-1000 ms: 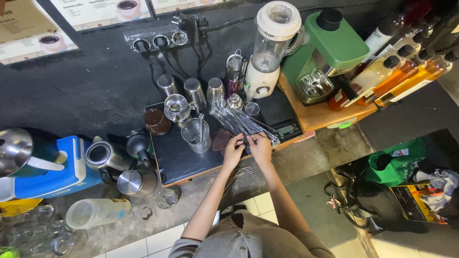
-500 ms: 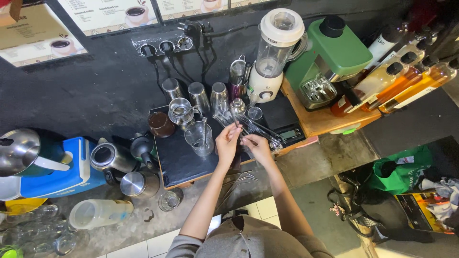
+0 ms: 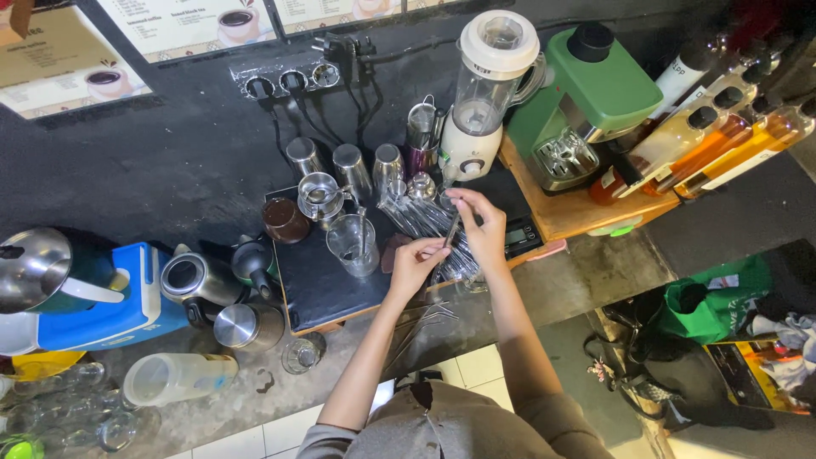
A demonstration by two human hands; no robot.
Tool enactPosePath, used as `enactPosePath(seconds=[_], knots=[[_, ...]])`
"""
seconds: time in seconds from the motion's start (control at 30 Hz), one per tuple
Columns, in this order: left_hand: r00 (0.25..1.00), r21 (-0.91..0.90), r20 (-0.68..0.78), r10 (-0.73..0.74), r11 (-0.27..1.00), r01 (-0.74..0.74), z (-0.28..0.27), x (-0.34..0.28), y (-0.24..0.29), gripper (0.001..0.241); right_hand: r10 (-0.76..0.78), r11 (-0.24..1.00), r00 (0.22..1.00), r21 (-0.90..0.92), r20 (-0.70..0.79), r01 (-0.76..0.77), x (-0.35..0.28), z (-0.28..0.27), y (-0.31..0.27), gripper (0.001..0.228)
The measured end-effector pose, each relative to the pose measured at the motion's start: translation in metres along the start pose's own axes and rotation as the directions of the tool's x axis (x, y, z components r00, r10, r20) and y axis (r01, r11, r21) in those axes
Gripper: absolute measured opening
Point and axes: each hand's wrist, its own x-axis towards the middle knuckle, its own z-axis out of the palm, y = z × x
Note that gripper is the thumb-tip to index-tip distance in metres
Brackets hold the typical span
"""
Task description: The person pours liquid from a pitcher into a small metal cup, transfers it to a plastic shaker, and then pours it back into the cup. They stir the liquid, place a metal straw into a glass, and then organize a bundle of straws.
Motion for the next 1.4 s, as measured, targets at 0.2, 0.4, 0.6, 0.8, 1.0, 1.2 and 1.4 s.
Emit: enactPosePath(seconds=[0.2,0.4,0.6,0.8,1.0,1.2,1.4], knots=[[0.999,-0.005,-0.051,0.004,1.0,-0.004,-0.002,0.003,-0.001,0.025,0.043,0.999,0.997,-0.012,0.059,-0.042,-0.022,0.006,0.001,0.026],[0.998,-0.004,-0.068,0.015,1.0,-0.015,-0.003,0.002,0.005,0.025,0.004,0.999,0.995,0.047,0.098,-0.008,-0.034,0.009,0.006,0.032],[0.997,-0.01,-0.074,0.012,1.0,-0.013,-0.006,-0.001,0.004,0.025,0.076,0.972,0.983,0.207,0.166,-0.111,-0.043,0.013,0.019,0.041],[0.975,-0.27,-0.214,0.065,0.955,-0.123,-0.013,-0.002,0.015,0.025,0.115,0.882,0.943,0.404,0.314,-0.242,-0.063,0.024,0.048,0.072],[0.858,-0.392,-0.513,0.029,0.881,-0.263,-0.034,-0.005,0.031,0.019,0.307,0.786,0.881,0.425,0.36,-0.448,-0.093,0.03,0.09,0.025],[0.818,-0.34,-0.574,0.048,0.894,-0.291,-0.052,-0.016,0.037,0.018,0.332,0.822,0.916,0.408,0.224,-0.398,-0.096,0.026,0.089,0.017],[0.769,-0.4,-0.639,-0.018,0.862,-0.312,-0.079,-0.027,0.05,0.027,0.355,0.815,0.916,0.418,0.187,-0.401,-0.094,0.016,0.095,0.019]])
